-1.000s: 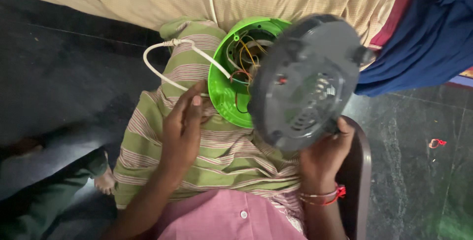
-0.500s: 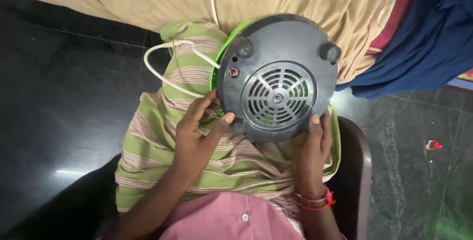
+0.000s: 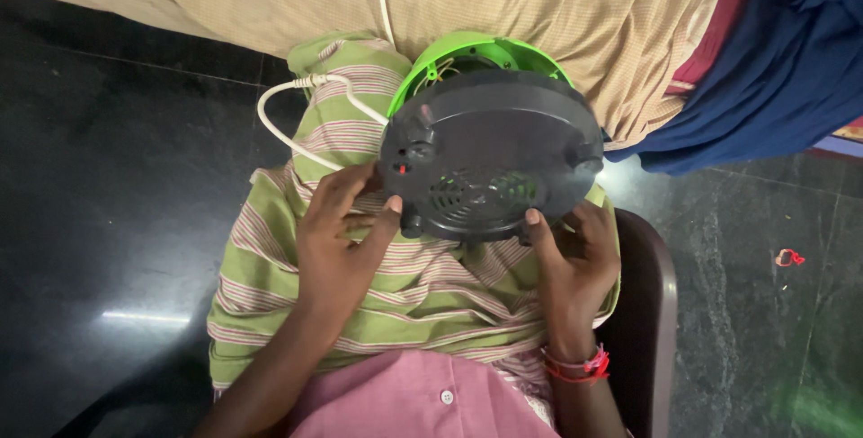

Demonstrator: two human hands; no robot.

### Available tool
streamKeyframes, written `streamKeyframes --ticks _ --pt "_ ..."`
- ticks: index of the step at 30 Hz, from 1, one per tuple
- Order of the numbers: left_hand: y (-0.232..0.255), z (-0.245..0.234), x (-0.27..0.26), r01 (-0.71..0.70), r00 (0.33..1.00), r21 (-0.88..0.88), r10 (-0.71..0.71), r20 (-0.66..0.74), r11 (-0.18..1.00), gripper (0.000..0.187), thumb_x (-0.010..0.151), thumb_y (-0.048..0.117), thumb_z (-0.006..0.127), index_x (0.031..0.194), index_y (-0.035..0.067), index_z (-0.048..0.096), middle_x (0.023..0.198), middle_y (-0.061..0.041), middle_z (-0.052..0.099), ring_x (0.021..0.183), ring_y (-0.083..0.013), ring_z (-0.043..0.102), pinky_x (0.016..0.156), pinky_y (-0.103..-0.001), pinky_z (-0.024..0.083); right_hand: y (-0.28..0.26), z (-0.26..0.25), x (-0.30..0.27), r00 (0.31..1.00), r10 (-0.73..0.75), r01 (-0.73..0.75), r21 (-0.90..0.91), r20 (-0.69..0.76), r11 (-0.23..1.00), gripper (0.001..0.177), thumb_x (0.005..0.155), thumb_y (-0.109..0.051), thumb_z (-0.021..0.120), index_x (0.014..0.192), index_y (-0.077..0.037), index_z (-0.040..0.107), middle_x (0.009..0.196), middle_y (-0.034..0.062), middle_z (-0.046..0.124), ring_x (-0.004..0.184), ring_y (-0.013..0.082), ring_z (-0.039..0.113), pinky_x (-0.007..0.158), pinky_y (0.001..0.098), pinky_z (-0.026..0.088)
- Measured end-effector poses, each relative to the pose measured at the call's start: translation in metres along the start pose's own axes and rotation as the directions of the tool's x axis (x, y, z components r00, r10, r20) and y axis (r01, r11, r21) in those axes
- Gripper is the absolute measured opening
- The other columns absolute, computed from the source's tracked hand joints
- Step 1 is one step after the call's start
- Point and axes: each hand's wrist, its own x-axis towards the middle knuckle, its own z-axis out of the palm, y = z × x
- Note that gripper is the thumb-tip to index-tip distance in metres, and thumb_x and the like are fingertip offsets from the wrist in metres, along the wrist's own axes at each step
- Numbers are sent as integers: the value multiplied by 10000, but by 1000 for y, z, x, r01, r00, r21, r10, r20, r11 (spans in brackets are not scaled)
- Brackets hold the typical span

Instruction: The person connects wires inside a green plastic housing to a black circular component, then aligns and attaches the black component to the green housing to complete the assembly.

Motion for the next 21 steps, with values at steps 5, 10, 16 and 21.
streamKeyframes --ticks 5,10,16,21 --pt "-4 1 1 -11 1000 46 12 -11 999 419 935 99 765 1320 -5 634 1258 -107 646 1081 -154 705 765 -240 629 0 2 0 989 144 -140 201 -10 970 364 848 -81 826 1155 34 666 1039 29 713 914 84 698 776 214 594" --pt "-7 2 1 30 999 -26 -30 -23 999 374 949 134 757 1272 -8 633 1155 -76 657 972 -101 689 736 -226 606 4 0 1 998 -31 32 14 -56 999 288 877 -50 857 1068 75 681 1039 77 652 914 105 621 755 232 543" --pt "-11 1 2 98 994 -108 -102 -35 989 262 941 142 774 1125 11 640 1006 -18 680 842 -49 651 699 -201 554 3 0 0 994 61 -63 -14 -93 998 280 900 -67 836 1121 62 723 1016 59 729 888 84 644 809 220 529" --pt "-11 -1 4 91 994 -73 -95 -52 993 252 951 133 770 1130 5 648 1010 -19 694 847 -49 639 691 -201 525 6 2 0 994 68 -67 21 -90 998 281 892 -54 843 1116 63 720 994 43 709 881 75 614 802 214 503"
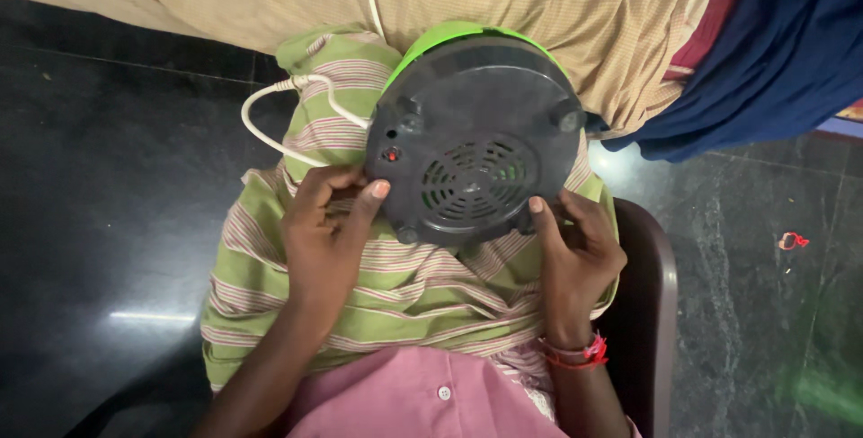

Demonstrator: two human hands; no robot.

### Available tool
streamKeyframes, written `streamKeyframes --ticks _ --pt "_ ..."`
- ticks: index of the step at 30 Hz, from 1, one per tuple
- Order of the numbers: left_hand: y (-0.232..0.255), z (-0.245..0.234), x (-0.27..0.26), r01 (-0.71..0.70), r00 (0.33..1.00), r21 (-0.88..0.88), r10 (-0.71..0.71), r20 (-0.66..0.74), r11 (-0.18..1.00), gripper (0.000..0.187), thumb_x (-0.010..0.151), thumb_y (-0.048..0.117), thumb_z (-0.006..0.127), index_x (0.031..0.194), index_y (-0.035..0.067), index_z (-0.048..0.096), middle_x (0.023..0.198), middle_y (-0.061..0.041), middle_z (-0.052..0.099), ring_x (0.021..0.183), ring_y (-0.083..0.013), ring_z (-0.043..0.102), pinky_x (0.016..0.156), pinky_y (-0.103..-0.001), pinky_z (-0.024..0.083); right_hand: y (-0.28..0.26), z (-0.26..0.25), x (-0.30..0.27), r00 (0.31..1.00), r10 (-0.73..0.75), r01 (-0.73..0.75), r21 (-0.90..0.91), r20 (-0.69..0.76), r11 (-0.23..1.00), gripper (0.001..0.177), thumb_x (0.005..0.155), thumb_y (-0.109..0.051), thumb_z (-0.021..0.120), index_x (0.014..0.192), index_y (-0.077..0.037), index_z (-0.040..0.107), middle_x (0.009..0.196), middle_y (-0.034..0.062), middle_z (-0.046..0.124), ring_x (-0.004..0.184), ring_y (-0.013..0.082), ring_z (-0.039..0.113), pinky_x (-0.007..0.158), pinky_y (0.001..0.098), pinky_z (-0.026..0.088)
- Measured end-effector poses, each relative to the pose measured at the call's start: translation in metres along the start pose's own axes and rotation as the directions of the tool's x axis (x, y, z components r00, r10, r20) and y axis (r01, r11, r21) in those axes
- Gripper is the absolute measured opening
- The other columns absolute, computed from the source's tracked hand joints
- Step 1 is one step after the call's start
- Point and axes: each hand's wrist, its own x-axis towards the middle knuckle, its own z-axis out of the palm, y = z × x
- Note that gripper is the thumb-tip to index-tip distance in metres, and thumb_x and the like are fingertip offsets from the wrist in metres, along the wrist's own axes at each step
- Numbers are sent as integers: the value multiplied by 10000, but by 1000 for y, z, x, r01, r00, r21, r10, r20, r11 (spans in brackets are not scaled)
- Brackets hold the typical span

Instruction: The person connects wires inside a green plastic housing to a black circular component, then aligns and attaches the black component to the green housing to complete the assembly.

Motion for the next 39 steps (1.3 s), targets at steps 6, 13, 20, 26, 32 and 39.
streamKeyframes --ticks 6,13,20,26,32,39 --pt "7 0 3 -10 1000 148 11 -7 989 229 939 145 777 1101 -5 715 1023 -37 689 849 -73 674 678 -221 563 12 1 0 1000 -14 16 90 -21 996 217 901 -34 843 1049 48 707 998 26 700 892 60 618 805 208 504" --pt "12 5 3 -16 1000 138 19 -18 990 280 926 133 765 1161 -2 694 1071 -55 702 867 -76 667 643 -201 533 8 4 2 1000 18 -19 190 5 982 250 884 -11 834 1064 13 662 971 -2 655 827 40 599 732 196 503" --pt "7 7 3 -35 997 148 44 -58 988 233 909 99 788 1087 -24 700 1092 -75 682 813 -77 638 566 -214 479 8 9 6 996 93 -92 147 -3 985 267 860 -11 826 1073 4 665 941 16 681 786 56 612 702 202 508" --pt "3 6 1 -70 997 110 73 -26 991 238 927 82 769 1125 -31 699 1113 -87 683 820 -72 640 605 -212 496 12 9 8 1000 23 -26 177 20 984 320 898 19 835 1156 21 645 1010 41 642 850 74 597 747 215 504" --pt "-4 19 -3 -80 997 -12 79 -16 997 506 994 93 653 1442 -62 476 1270 -129 631 1050 -119 661 859 -238 549 -6 11 25 986 -61 0 362 157 932 663 905 -9 724 1496 40 427 1509 157 531 1382 229 541 1135 358 451" --pt "-3 44 6 -24 999 -168 16 -52 986 592 1125 295 402 1545 -122 389 1542 -231 523 1383 -287 529 1161 -401 402 -27 21 73 933 -162 57 315 320 947 713 930 -153 728 1546 45 429 1581 189 505 1476 291 477 1247 410 359"
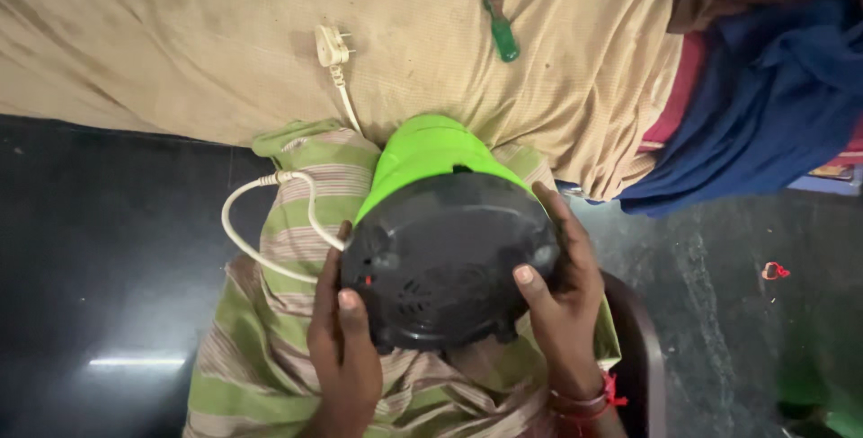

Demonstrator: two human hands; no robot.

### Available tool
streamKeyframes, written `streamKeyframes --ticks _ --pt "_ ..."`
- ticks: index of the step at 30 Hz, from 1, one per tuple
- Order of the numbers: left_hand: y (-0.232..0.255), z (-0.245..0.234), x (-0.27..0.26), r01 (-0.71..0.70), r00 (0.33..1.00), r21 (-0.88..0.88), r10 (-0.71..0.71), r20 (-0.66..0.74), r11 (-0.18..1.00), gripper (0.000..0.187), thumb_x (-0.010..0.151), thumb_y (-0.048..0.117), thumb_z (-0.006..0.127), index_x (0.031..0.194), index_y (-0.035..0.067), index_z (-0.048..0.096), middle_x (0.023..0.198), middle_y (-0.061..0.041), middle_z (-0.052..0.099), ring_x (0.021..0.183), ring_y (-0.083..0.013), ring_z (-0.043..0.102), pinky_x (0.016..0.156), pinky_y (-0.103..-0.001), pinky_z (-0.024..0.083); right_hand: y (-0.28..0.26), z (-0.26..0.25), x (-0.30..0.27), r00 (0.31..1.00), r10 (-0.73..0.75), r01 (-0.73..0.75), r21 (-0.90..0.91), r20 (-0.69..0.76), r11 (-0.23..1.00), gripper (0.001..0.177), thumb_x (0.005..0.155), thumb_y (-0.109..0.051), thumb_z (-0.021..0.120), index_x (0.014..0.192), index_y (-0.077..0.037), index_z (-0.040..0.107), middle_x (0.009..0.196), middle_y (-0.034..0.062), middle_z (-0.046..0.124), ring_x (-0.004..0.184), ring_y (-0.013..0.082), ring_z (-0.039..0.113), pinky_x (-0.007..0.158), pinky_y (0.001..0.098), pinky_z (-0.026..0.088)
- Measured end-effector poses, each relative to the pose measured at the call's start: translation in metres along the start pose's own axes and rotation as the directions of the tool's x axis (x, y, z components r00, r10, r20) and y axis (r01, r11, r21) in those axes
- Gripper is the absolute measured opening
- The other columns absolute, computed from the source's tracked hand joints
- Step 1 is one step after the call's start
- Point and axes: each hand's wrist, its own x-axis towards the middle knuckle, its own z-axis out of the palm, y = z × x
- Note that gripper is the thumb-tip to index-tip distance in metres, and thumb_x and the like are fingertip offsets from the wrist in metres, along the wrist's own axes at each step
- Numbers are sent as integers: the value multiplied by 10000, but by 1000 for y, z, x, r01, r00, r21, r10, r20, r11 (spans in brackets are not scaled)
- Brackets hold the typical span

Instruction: The person connects wires inside a green plastic housing to a black circular component, then aligns and attaches the black component to the green housing to complete the assembly.

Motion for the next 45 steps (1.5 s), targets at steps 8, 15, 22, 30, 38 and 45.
streamKeyframes --ticks 8,15,22,30,38,45 --pt "10 29 6 248 940 -281 -300 -161 927 930 1004 604 432 1565 -129 314 1529 -333 474 1371 -403 550 1140 -480 431 2 2 12 1000 -2 3 -197 8 980 730 881 -350 755 1470 14 525 1516 201 569 1434 320 538 1219 433 400" --pt "-30 11 -4 176 979 -282 -198 -52 943 1006 1032 630 408 1561 -195 183 1598 -371 356 1420 -418 489 1188 -497 386 17 -6 6 995 -86 96 -227 52 969 746 912 -455 784 1488 -47 539 1489 252 594 1397 373 578 1263 479 399" --pt "-66 -14 -25 151 987 -245 -133 87 958 969 1062 587 400 1596 -163 97 1610 -388 319 1469 -430 440 1227 -496 340 35 -21 8 975 -180 203 -188 134 961 759 914 -470 789 1488 -55 515 1448 288 576 1393 440 575 1248 553 375" --pt "-68 -25 2 -128 963 -28 131 237 991 730 1061 459 502 1504 -64 253 1588 -310 363 1488 -430 425 1236 -514 335 59 -38 3 916 -335 353 -50 220 934 777 964 -480 724 1563 -70 447 1503 274 535 1404 419 548 1224 552 384" --pt "-52 -15 -6 -402 909 266 346 234 876 432 1059 320 570 1371 50 441 1501 -270 498 1457 -455 479 1231 -564 368 51 -48 -3 931 -281 301 -53 235 952 804 953 -546 707 1515 -22 470 1408 257 578 1310 371 594 1154 502 436" --pt "-38 -19 -24 -318 929 237 253 269 918 214 1045 206 620 1242 125 595 1418 -276 594 1421 -506 509 1209 -634 382 42 -42 -11 946 -215 235 -59 243 970 842 943 -604 691 1474 19 491 1324 242 615 1228 330 634 1093 459 482"
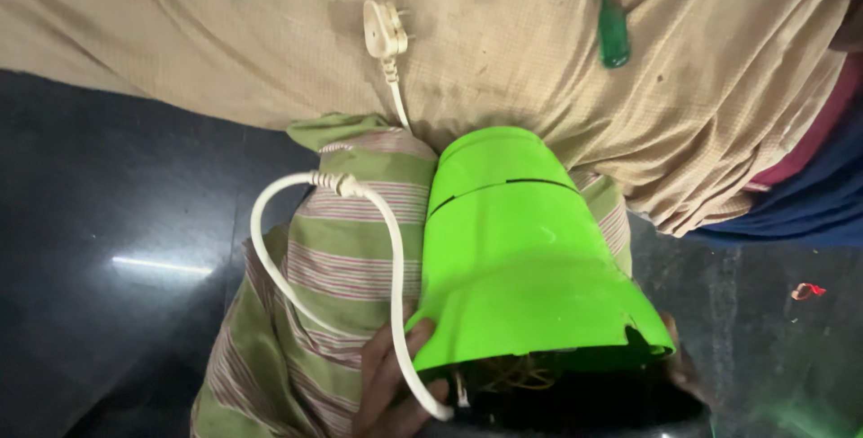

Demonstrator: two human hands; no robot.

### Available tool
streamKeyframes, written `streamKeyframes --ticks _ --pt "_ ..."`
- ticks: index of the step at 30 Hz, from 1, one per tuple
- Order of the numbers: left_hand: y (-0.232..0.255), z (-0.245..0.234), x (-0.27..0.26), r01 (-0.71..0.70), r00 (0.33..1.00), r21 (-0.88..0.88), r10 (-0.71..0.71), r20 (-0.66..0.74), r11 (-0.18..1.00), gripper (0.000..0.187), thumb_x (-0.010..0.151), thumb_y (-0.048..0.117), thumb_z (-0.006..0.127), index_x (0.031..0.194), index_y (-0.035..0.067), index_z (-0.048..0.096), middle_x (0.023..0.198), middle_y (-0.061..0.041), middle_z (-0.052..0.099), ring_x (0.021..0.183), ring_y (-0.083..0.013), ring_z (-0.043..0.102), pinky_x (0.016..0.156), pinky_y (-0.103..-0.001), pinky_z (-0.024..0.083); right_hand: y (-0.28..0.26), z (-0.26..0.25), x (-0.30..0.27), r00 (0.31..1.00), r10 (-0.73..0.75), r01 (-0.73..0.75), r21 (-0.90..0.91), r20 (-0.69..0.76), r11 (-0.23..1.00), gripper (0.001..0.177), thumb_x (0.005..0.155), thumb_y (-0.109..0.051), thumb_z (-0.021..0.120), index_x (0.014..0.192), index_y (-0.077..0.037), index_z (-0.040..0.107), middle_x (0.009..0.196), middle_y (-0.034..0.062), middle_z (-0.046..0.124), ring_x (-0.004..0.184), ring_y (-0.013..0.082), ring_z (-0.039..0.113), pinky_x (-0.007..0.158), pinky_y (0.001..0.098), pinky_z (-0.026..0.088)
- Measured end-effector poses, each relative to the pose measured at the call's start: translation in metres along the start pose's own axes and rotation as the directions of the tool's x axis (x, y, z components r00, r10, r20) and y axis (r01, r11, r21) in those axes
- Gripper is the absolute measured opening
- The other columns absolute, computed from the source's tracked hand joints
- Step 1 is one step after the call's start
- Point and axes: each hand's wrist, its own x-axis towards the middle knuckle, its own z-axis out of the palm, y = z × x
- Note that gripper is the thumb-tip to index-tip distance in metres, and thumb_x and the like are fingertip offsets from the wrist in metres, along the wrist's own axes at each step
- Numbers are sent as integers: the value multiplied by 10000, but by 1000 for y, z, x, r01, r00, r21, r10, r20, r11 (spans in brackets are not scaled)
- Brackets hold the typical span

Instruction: The person connects wires inside a green plastic housing to a black circular component, then aligns and attaches the black component to the green housing to complete the assembly.

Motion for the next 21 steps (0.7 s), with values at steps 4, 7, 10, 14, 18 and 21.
streamKeyframes --ticks 4,7,10,14,18,21 --pt "-1 6 13 1 998 38 2 -65 999 213 1108 170 596 1275 42 565 1403 -271 618 1402 -504 545 1198 -595 429 -3 -8 1 1000 20 -20 -9 -23 1000 870 938 -637 682 1450 43 502 1277 234 637 1181 306 657 1058 434 508" --pt "-1 8 9 -2 996 -3 2 -88 1000 367 1079 290 507 1307 6 557 1393 -293 598 1370 -517 534 1174 -595 411 -3 -9 3 998 37 -38 -14 -43 999 893 933 -662 675 1432 61 511 1241 227 653 1146 288 674 1031 415 527" --pt "-12 6 18 -100 992 44 103 -74 994 466 1089 364 489 1342 -23 550 1412 -287 603 1391 -487 550 1193 -561 413 -8 -6 5 993 92 -93 -21 -71 995 918 929 -686 669 1414 78 519 1205 221 669 1111 270 691 1005 396 547" --pt "-19 5 24 -72 994 72 78 -82 995 602 1102 463 465 1388 -61 542 1437 -279 610 1420 -447 572 1218 -516 415 -22 14 13 935 309 -313 4 -174 950 954 924 -719 660 1391 102 531 1157 213 691 1064 247 714 970 371 573" --pt "15 21 30 117 949 -12 -116 -292 993 683 1122 527 470 1416 -83 558 1464 -260 634 1451 -406 610 1245 -472 430 -42 43 26 849 295 -332 -9 -438 943 1001 927 -738 683 1415 118 509 1199 205 687 1089 240 713 983 353 585" --pt "46 26 44 299 864 -252 -373 -338 920 687 1093 484 534 1410 -125 554 1490 -290 583 1433 -406 569 1213 -480 434 -51 45 35 837 363 -360 86 -410 929 958 932 -684 741 1398 125 528 1215 180 676 1092 231 680 982 343 560"
